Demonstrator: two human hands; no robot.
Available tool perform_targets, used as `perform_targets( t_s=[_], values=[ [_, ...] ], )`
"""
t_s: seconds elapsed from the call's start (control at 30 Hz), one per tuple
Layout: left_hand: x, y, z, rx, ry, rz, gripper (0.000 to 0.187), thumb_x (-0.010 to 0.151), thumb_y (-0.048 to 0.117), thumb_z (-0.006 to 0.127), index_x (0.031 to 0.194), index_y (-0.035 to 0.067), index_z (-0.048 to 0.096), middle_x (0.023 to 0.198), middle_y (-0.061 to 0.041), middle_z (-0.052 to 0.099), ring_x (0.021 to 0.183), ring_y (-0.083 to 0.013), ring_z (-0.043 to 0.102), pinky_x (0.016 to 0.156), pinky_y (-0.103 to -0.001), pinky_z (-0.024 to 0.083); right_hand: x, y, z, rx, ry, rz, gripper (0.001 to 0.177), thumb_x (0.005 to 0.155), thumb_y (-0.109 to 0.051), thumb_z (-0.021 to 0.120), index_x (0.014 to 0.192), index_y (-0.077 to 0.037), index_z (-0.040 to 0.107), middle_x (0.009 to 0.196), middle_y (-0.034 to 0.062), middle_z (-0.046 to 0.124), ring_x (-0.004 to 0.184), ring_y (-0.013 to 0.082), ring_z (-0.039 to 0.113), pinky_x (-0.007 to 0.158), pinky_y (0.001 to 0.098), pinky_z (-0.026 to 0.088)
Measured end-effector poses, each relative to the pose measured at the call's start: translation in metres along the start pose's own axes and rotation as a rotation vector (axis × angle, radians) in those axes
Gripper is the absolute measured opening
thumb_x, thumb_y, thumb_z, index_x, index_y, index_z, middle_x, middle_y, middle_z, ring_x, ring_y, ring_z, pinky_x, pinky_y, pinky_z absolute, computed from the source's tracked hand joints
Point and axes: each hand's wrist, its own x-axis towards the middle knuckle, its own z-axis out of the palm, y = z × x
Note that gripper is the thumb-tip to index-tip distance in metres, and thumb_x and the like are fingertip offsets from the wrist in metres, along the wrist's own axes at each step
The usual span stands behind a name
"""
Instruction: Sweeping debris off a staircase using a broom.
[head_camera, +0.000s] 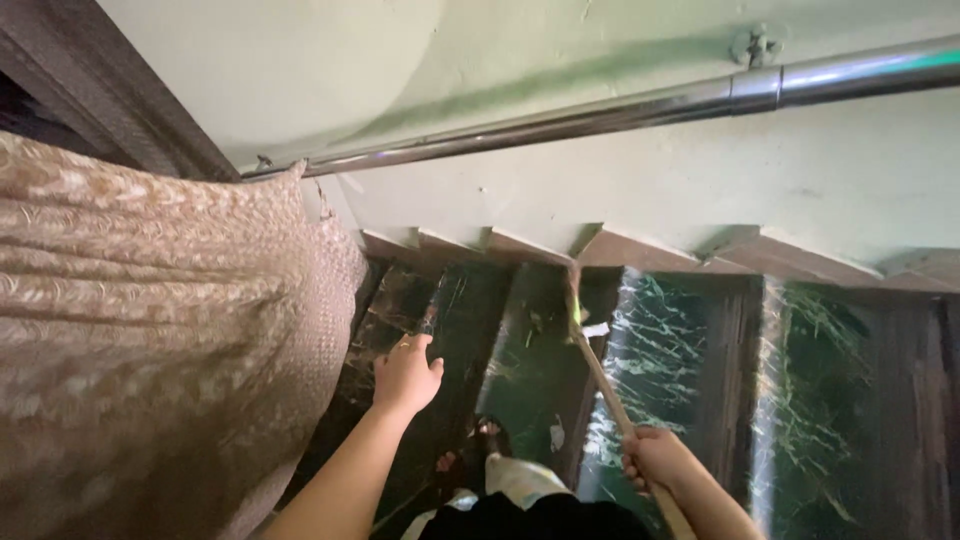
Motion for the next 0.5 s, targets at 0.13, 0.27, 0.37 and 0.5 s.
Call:
perform_targets(
  t_s=[0.13,0.27,0.37,0.5],
  values=[
    [0.005,0.006,-0.02,-0.036,0.054,0.016,0.05,0.092,0.034,0.067,0.137,0.015,0.056,0.142,-0.008,0.058,0.14,-0.0255,0.047,0.116,-0.052,0.031,0.138,0.037,-0.027,0.089,-0.086,0.142,0.021,0.1,-0.013,0.06,0.084,-0.001,0.054,0.06,0.0097,0.047,0.045,0.0208,0.04,0.042,0.0379,0.033],
    [0.01,0.01,-0.029,0.013,-0.014,0.006,0.05,0.093,0.033,0.065,0.138,0.015,0.054,0.141,-0.007,0.057,0.136,-0.0255,0.048,0.113,-0.053,0.032,0.157,0.045,-0.011,0.121,-0.054,0.183,0.025,0.099,-0.011,0.062,0.079,-0.001,0.051,0.058,0.0103,0.048,0.042,0.021,0.041,0.04,0.038,0.034],
    [0.016,0.014,-0.031,0.032,-0.016,-0.005,0.05,0.093,0.034,0.065,0.138,0.016,0.054,0.142,-0.006,0.057,0.138,-0.0239,0.048,0.114,-0.051,0.033,0.146,0.026,0.014,0.023,-0.003,0.103,0.024,0.096,-0.011,0.063,0.077,0.001,0.053,0.055,0.0125,0.049,0.039,0.0233,0.044,0.038,0.0393,0.035],
    [0.022,0.02,-0.022,0.034,-0.032,0.021,0.048,0.094,0.034,0.064,0.138,0.016,0.054,0.147,-0.005,0.054,0.147,-0.0224,0.04,0.116,-0.051,0.03,0.119,0.006,0.044,-0.114,-0.075,0.04,0.017,0.093,-0.011,0.063,0.081,0.001,0.062,0.052,0.0124,0.048,0.037,0.0251,0.046,0.036,0.0417,0.038]
  ],
)
